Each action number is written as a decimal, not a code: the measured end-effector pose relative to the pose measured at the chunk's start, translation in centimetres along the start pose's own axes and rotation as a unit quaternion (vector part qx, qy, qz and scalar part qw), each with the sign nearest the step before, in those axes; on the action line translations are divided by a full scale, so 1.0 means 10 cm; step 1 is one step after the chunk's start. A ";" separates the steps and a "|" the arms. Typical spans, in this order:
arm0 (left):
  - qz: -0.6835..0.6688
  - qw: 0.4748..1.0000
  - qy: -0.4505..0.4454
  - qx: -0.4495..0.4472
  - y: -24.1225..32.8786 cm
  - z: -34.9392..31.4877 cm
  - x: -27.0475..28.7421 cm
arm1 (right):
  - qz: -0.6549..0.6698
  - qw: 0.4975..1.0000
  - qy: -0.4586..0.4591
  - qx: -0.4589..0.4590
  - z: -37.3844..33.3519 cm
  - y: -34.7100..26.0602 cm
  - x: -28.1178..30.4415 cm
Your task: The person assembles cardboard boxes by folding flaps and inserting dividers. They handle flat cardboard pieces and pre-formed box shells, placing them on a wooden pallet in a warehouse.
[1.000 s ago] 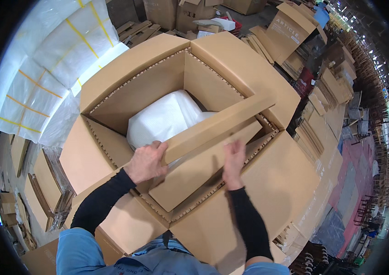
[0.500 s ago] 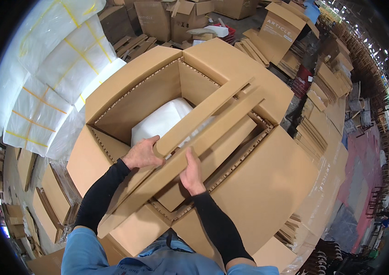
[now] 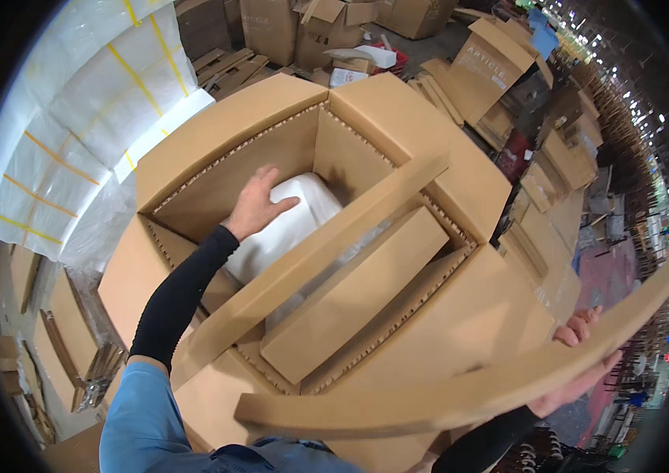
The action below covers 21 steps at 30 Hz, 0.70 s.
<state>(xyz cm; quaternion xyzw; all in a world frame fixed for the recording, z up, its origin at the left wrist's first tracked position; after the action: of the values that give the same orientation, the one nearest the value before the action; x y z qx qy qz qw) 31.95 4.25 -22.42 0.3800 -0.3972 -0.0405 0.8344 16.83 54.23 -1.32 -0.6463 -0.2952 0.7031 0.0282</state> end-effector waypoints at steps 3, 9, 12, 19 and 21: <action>-0.488 0.802 -0.211 0.273 0.50 -0.18 -0.64 | -0.043 0.998 -0.010 0.040 0.03 -0.25 -0.22; -0.437 0.826 -0.267 -0.234 1.86 -0.51 0.41 | -0.215 0.963 -0.100 0.130 0.70 -1.22 -0.43; -0.267 0.832 -0.399 -0.278 1.74 -0.32 0.56 | -0.253 0.948 -0.091 0.169 0.98 -0.87 -0.81; -0.146 0.937 -0.077 -0.306 1.13 0.39 0.26 | -0.308 0.914 -0.085 0.249 1.76 -0.69 -1.35; -0.109 0.962 -0.100 -0.228 0.85 0.81 -0.05 | -0.225 0.941 -0.228 0.104 2.01 -0.45 -1.51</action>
<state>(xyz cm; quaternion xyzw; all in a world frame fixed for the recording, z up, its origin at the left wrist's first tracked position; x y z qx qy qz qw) 24.02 5.58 -13.82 0.2144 -0.4148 -0.2588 0.8456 -0.81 43.94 13.99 -0.3785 -0.3563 0.8340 0.1847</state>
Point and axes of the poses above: each hand's wrist, its own z-axis towards the middle knuckle, its own x-axis out of the back of the hand, y = z × x, the point moved 8 cm from there along z, towards the middle knuckle, and after that the axes turned 12 degrees about y, right-handed, at the moved point
